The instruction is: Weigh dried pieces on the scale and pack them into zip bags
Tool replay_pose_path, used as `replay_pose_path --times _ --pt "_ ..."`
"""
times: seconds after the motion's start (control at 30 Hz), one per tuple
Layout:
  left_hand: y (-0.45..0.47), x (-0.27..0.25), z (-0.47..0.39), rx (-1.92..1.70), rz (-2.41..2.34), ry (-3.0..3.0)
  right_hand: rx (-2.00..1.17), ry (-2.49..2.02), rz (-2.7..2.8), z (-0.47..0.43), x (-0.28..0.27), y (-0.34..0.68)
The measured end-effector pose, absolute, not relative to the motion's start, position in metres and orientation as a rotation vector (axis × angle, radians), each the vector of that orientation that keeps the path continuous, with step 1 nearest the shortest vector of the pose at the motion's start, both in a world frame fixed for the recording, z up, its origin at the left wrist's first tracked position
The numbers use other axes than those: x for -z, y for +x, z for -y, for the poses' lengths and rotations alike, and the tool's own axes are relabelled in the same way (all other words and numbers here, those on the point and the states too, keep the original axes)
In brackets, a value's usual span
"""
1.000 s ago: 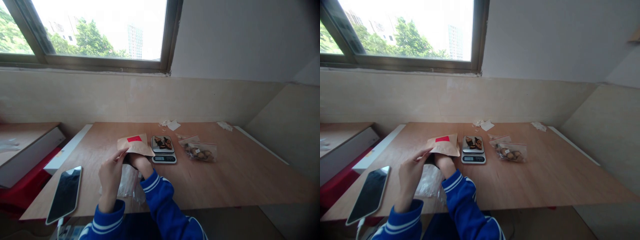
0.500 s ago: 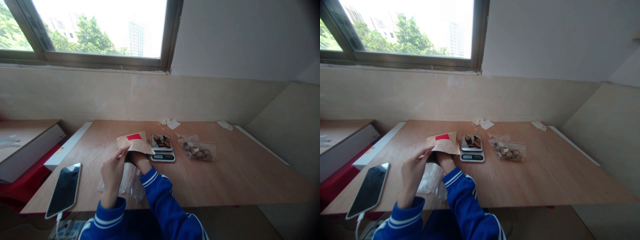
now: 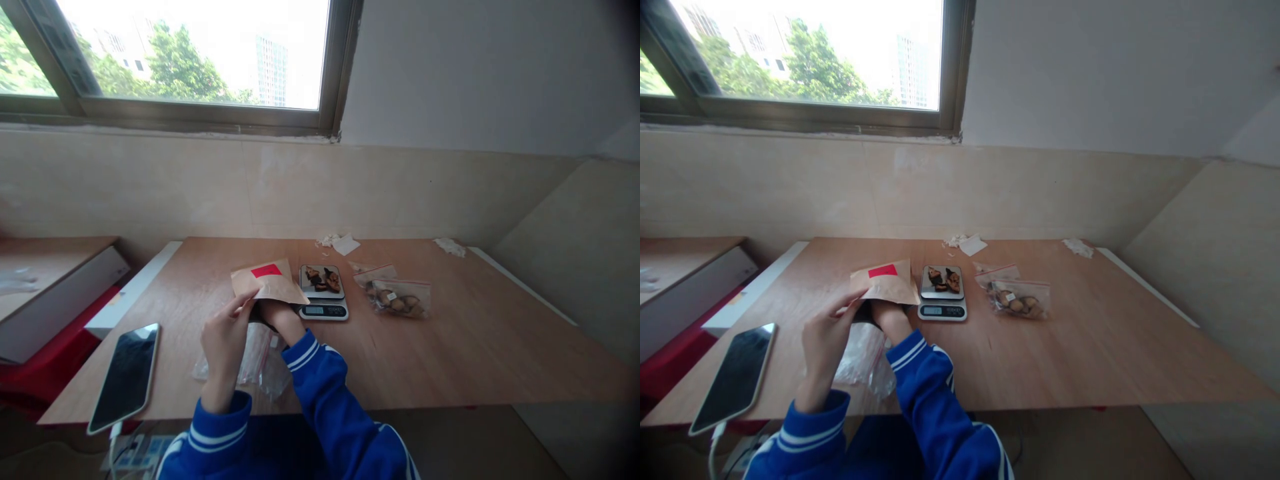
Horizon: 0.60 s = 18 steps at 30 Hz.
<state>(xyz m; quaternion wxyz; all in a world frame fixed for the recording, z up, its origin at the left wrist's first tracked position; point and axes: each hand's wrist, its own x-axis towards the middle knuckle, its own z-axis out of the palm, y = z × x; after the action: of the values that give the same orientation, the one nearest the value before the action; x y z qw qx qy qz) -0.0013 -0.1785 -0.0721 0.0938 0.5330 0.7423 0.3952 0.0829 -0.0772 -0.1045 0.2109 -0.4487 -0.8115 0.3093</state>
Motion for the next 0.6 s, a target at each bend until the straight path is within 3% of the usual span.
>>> replay_pose_path --times 0.6 --pt "-0.002 0.067 0.175 -1.143 -2.291 1.58 -0.763 -1.077 1.943 0.171 0.068 0.145"
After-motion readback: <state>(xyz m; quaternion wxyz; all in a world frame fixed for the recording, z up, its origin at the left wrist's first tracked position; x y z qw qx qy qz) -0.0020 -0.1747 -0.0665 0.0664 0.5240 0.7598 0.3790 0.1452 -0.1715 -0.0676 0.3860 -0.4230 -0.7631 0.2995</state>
